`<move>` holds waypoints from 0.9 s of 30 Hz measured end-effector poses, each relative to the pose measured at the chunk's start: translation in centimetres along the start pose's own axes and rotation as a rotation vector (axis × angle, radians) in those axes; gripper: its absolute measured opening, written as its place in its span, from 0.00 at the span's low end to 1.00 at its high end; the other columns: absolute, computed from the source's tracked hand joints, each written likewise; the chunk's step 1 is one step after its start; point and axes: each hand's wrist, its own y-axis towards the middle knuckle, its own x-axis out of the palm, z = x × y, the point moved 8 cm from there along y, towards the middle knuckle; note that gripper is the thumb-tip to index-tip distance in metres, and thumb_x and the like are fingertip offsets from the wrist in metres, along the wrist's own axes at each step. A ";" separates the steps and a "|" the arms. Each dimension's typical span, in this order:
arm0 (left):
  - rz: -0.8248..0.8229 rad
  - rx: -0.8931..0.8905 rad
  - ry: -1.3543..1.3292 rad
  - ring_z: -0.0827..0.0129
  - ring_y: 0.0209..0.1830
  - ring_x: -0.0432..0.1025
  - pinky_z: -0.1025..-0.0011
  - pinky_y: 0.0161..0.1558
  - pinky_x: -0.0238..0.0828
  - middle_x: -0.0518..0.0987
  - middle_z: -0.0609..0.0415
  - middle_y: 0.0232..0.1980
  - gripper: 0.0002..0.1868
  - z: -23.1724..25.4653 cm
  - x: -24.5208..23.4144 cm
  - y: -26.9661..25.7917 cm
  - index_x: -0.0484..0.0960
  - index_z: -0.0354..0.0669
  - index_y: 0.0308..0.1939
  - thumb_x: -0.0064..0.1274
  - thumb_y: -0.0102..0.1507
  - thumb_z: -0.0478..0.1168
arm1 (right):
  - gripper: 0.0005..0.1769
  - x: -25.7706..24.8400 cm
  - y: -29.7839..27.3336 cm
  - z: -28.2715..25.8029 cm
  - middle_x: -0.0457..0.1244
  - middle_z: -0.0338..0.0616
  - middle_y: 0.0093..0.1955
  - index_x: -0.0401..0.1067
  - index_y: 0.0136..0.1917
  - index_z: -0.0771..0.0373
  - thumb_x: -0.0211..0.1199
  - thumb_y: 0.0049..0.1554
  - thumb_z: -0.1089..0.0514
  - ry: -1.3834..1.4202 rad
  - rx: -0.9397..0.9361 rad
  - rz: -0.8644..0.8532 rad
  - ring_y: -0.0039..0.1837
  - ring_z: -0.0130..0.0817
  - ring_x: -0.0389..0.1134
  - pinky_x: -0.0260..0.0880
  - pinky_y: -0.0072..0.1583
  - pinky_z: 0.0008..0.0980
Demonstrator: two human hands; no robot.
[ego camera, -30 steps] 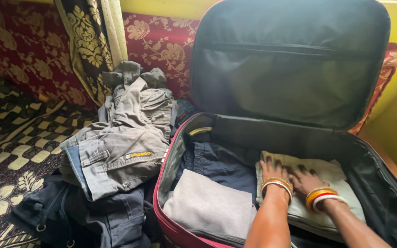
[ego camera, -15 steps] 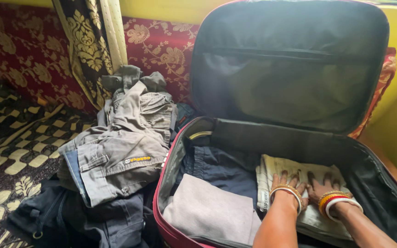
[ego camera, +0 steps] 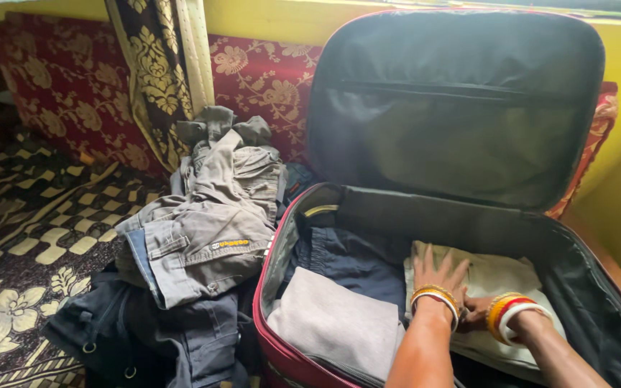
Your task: The person packs a suitcase by folding clothes and arranging them inside the open suitcase by hand.
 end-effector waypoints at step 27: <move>-0.388 -0.159 -0.063 0.36 0.83 0.36 0.33 0.74 0.35 0.51 0.51 0.84 0.43 -12.7 -3.5 -4.0 0.54 0.59 0.81 0.45 0.65 0.67 | 0.59 1.4 -2.7 -11.7 0.30 0.65 0.86 0.30 0.86 0.46 0.40 0.56 0.14 -0.355 0.147 0.400 0.84 0.68 0.31 0.38 0.73 0.75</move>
